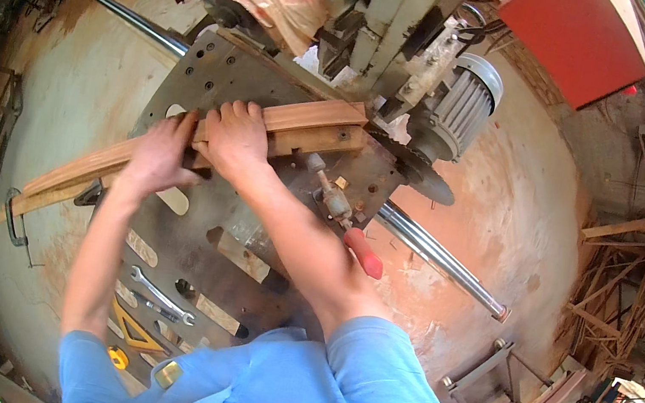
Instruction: The person selects wooden planks, measures them with a ruler, and cuts them using a miter saw. After cutting, the person inspects the pieces and stacks them on the floor.
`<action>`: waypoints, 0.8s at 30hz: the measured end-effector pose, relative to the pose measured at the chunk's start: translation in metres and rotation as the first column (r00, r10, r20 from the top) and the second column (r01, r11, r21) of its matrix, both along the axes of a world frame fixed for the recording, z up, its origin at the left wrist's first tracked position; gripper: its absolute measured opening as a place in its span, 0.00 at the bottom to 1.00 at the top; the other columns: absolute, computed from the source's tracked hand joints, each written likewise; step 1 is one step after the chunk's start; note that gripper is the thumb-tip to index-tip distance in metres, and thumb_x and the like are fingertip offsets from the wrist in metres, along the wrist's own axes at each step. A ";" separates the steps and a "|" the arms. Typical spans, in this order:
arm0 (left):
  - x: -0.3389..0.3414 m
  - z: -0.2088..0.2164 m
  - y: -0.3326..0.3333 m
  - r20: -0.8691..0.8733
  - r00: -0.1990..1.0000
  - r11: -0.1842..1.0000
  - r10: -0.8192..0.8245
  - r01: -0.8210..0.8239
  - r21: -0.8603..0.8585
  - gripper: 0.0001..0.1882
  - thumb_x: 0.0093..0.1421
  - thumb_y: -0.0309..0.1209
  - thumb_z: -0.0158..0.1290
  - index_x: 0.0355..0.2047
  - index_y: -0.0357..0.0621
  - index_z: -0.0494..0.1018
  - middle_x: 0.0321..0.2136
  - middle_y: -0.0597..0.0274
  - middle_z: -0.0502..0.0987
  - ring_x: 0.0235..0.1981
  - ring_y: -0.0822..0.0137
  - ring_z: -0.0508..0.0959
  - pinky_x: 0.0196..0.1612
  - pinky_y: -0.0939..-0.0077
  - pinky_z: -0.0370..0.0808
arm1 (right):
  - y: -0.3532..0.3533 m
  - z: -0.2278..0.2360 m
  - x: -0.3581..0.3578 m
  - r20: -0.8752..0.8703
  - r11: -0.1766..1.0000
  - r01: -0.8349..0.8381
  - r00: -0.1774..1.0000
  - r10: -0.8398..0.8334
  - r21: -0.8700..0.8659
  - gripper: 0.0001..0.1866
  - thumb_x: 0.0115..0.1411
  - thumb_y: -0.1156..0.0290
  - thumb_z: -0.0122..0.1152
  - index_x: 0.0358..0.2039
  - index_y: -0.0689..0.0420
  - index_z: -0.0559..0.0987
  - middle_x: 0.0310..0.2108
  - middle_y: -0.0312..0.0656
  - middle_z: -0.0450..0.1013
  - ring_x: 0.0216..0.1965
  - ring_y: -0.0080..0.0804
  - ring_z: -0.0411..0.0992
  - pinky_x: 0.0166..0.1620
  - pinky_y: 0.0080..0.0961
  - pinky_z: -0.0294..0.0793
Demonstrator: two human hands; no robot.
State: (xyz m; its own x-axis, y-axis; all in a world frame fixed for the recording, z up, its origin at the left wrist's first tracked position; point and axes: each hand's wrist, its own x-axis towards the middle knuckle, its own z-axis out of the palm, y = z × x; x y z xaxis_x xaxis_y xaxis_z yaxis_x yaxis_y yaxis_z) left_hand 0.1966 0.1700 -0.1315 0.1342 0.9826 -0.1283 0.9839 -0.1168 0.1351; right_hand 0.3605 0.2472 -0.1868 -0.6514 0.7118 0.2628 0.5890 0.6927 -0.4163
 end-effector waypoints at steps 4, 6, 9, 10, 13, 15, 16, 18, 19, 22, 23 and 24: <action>0.030 -0.024 0.010 -0.139 0.982 0.992 0.125 -0.121 0.034 0.51 0.36 0.46 0.73 0.60 0.38 0.66 0.42 0.50 0.75 0.47 0.50 0.75 0.51 0.56 0.70 | -0.004 0.004 0.029 -0.065 0.999 -0.024 0.998 0.023 -0.020 0.33 0.48 0.51 0.73 0.48 0.59 0.77 0.47 0.48 0.72 0.55 0.47 0.66 0.63 0.45 0.59; 0.037 -0.026 0.011 -0.148 0.981 0.992 0.124 -0.119 0.042 0.51 0.35 0.46 0.72 0.59 0.38 0.66 0.42 0.50 0.75 0.46 0.49 0.75 0.50 0.56 0.70 | -0.010 0.006 0.044 -0.060 1.000 0.025 0.998 -0.024 0.018 0.40 0.46 0.50 0.75 0.56 0.61 0.74 0.55 0.52 0.69 0.62 0.51 0.62 0.68 0.48 0.53; 0.046 -0.026 0.011 -0.158 0.980 0.993 0.118 -0.117 0.017 0.51 0.34 0.45 0.71 0.59 0.38 0.65 0.43 0.48 0.74 0.46 0.48 0.75 0.51 0.55 0.71 | -0.009 0.007 0.071 0.111 0.997 0.040 0.993 -0.032 -0.070 0.49 0.45 0.48 0.76 0.62 0.61 0.69 0.61 0.55 0.65 0.69 0.56 0.54 0.72 0.52 0.45; 0.049 -0.026 0.011 -0.165 0.979 0.993 0.121 -0.119 0.022 0.51 0.34 0.45 0.71 0.59 0.39 0.66 0.43 0.48 0.74 0.46 0.48 0.75 0.51 0.55 0.70 | -0.006 0.008 0.077 0.145 0.997 0.037 0.989 -0.026 -0.072 0.49 0.45 0.47 0.76 0.63 0.61 0.69 0.61 0.54 0.65 0.69 0.55 0.53 0.72 0.51 0.45; 0.055 -0.026 0.011 -0.170 0.978 0.992 0.123 -0.120 0.031 0.51 0.33 0.47 0.72 0.58 0.39 0.67 0.43 0.49 0.75 0.47 0.48 0.75 0.51 0.55 0.70 | 0.005 0.007 0.083 0.214 0.997 0.030 0.977 -0.014 -0.072 0.47 0.49 0.50 0.72 0.65 0.61 0.67 0.63 0.53 0.64 0.69 0.54 0.53 0.73 0.51 0.43; 0.056 -0.024 0.013 -0.170 0.977 0.992 0.126 -0.122 0.034 0.51 0.33 0.48 0.72 0.58 0.39 0.67 0.43 0.49 0.75 0.47 0.48 0.75 0.51 0.55 0.70 | 0.006 0.005 0.081 0.263 0.999 0.031 0.965 -0.019 -0.042 0.42 0.53 0.54 0.67 0.64 0.61 0.67 0.63 0.53 0.63 0.69 0.54 0.53 0.73 0.50 0.43; 0.055 -0.021 0.015 -0.170 0.977 0.992 0.128 -0.124 0.036 0.51 0.33 0.49 0.72 0.58 0.39 0.67 0.43 0.49 0.75 0.47 0.48 0.75 0.51 0.55 0.70 | 0.006 0.005 0.079 0.287 0.999 0.031 0.958 -0.023 -0.026 0.39 0.55 0.57 0.65 0.64 0.61 0.67 0.64 0.53 0.63 0.69 0.54 0.53 0.73 0.49 0.43; 0.055 -0.020 0.017 -0.170 0.977 0.992 0.129 -0.125 0.033 0.52 0.33 0.49 0.73 0.58 0.39 0.67 0.43 0.49 0.75 0.47 0.48 0.74 0.51 0.55 0.70 | 0.005 -0.003 0.074 0.265 0.996 0.050 0.962 -0.068 0.073 0.36 0.56 0.61 0.61 0.64 0.62 0.68 0.62 0.52 0.65 0.69 0.52 0.54 0.73 0.48 0.43; 0.053 -0.020 0.017 -0.176 0.976 0.992 0.125 -0.121 0.028 0.51 0.33 0.49 0.72 0.58 0.39 0.67 0.43 0.49 0.75 0.47 0.48 0.74 0.51 0.55 0.70 | 0.004 -0.007 0.070 0.253 0.991 0.061 0.963 -0.090 0.122 0.34 0.57 0.63 0.59 0.63 0.62 0.68 0.62 0.51 0.66 0.69 0.51 0.55 0.73 0.48 0.43; 0.043 -0.016 0.020 -0.174 0.978 0.993 0.115 -0.111 0.032 0.52 0.33 0.49 0.73 0.58 0.38 0.67 0.43 0.49 0.75 0.48 0.48 0.74 0.51 0.56 0.70 | 0.002 -0.013 0.055 0.175 0.984 0.078 0.979 -0.107 0.160 0.32 0.57 0.64 0.58 0.61 0.61 0.70 0.58 0.49 0.68 0.66 0.47 0.59 0.73 0.46 0.45; 0.039 -0.016 0.021 -0.169 0.979 0.994 0.112 -0.107 0.036 0.52 0.33 0.49 0.73 0.57 0.38 0.67 0.42 0.49 0.75 0.48 0.48 0.74 0.51 0.56 0.70 | 0.003 -0.009 0.052 0.193 0.986 0.066 0.977 -0.095 0.151 0.31 0.57 0.64 0.59 0.61 0.61 0.70 0.57 0.48 0.69 0.65 0.47 0.60 0.72 0.45 0.46; 0.034 -0.017 0.021 -0.171 0.979 0.993 0.114 -0.111 0.029 0.52 0.33 0.49 0.73 0.57 0.38 0.67 0.42 0.49 0.75 0.48 0.48 0.74 0.51 0.56 0.70 | 0.006 -0.003 0.051 0.210 0.989 0.053 0.974 -0.082 0.141 0.31 0.57 0.64 0.59 0.60 0.61 0.71 0.56 0.47 0.69 0.63 0.46 0.61 0.72 0.45 0.47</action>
